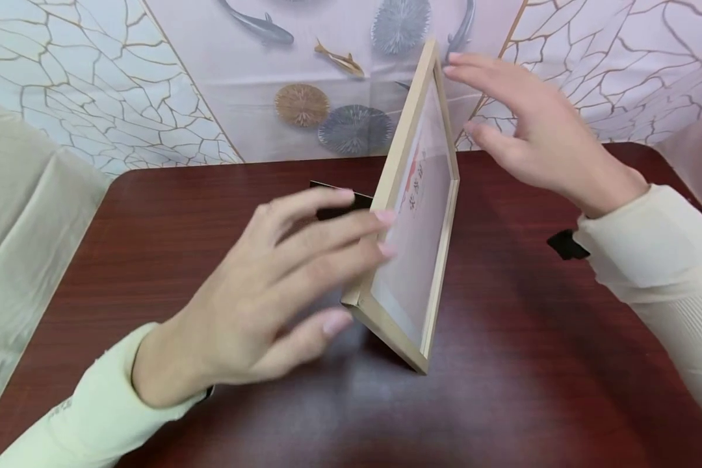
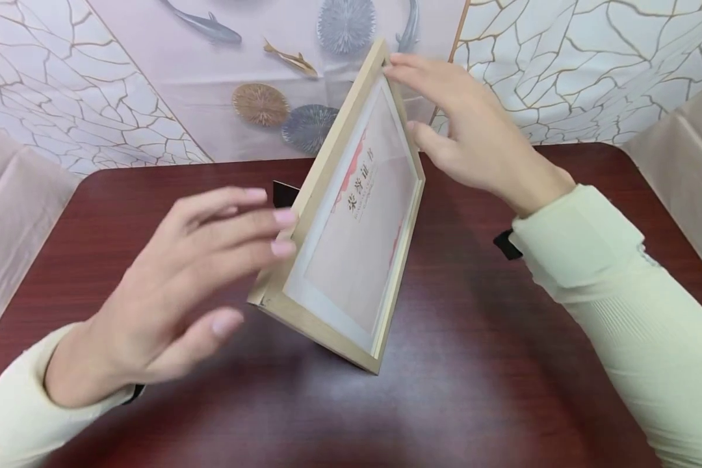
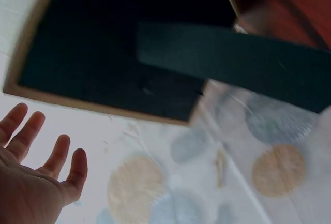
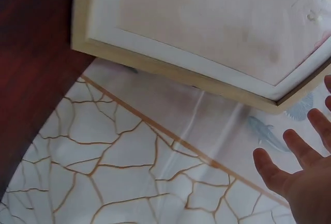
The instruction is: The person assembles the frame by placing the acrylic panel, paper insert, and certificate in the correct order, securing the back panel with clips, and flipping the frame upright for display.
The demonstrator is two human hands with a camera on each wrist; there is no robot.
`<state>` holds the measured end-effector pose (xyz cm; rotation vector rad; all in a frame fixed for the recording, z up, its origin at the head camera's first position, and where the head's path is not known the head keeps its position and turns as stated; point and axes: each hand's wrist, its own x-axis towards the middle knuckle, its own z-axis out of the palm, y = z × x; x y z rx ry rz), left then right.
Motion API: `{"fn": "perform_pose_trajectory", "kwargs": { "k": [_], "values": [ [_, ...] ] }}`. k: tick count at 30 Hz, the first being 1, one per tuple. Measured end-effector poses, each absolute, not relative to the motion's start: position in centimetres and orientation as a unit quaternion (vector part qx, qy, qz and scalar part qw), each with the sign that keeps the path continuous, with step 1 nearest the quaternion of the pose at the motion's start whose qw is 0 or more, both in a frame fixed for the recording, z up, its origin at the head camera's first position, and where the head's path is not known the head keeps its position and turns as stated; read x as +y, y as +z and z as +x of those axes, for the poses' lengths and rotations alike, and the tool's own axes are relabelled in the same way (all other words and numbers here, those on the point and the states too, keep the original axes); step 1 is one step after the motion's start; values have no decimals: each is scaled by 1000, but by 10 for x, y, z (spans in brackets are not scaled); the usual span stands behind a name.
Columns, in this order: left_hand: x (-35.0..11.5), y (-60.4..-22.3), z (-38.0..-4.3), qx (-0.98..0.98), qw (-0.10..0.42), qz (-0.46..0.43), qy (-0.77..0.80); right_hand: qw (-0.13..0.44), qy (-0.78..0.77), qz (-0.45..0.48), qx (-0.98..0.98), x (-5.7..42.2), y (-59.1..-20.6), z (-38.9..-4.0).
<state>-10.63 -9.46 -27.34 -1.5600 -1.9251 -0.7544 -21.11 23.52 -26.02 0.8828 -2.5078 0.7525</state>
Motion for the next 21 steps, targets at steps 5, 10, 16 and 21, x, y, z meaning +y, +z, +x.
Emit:
{"fn": "perform_pose_trajectory", "kwargs": {
  "k": [5,10,16,21],
  "values": [
    [-91,-280,-91,-712,284,-590,-256,165,239,311,-905,223,-252,-234],
    [-94,-285,-88,-721,302,-581,-226,139,214,307,-917,220,-250,-247],
    [-107,-285,-88,-737,318,-561,-202,135,195,300,-924,235,-255,-248],
    [-120,-288,-92,-764,348,-516,-173,135,183,309,-924,252,-260,-244]
  ]
}}
